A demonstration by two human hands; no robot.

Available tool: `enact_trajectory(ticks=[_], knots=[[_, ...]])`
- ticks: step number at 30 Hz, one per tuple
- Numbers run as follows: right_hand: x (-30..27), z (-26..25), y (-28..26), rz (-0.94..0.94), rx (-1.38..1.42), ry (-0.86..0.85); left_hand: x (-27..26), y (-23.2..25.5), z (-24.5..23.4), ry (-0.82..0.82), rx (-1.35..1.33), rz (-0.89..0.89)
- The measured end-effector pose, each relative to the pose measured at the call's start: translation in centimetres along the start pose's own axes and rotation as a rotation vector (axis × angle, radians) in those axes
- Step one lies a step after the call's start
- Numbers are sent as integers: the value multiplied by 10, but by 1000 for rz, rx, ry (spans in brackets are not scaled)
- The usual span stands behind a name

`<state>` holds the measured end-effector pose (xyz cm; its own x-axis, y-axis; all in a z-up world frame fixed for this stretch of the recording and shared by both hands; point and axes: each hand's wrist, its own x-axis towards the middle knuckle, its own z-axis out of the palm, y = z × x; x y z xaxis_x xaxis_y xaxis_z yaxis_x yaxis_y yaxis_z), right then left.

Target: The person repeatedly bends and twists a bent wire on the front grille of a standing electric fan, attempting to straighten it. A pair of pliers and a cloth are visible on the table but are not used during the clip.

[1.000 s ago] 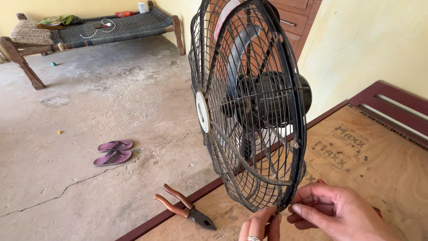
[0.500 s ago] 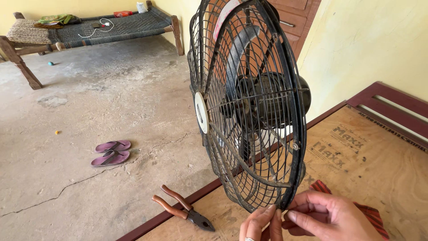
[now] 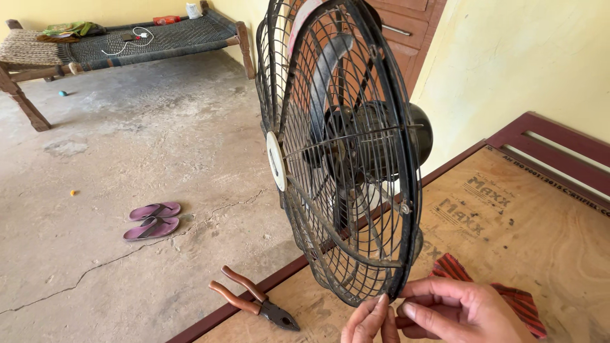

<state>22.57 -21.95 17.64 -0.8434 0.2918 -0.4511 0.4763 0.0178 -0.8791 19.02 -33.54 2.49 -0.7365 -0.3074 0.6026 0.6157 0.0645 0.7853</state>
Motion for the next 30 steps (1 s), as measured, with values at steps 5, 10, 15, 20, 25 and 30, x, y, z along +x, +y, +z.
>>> enact_trajectory(ticks=[5, 10, 15, 20, 25, 30], knots=[[6, -5, 10, -109, 23, -66, 8, 4, -6, -64, 92, 22], [7, -9, 18, -258, 101, -175, 9, 28, -1, -11, -255, -525], [-6, -4, 6, -283, -79, -28, 31, 75, -2, 114, -181, -394], [-20, 3, -11, -191, -134, 30, 64, 114, -28, 5, 74, -225], [-24, 5, -15, -269, -84, -10, 83, 128, -32, -8, 78, -172], [-23, 9, -20, -293, -121, 2, 89, 127, -35, -31, 127, -93]])
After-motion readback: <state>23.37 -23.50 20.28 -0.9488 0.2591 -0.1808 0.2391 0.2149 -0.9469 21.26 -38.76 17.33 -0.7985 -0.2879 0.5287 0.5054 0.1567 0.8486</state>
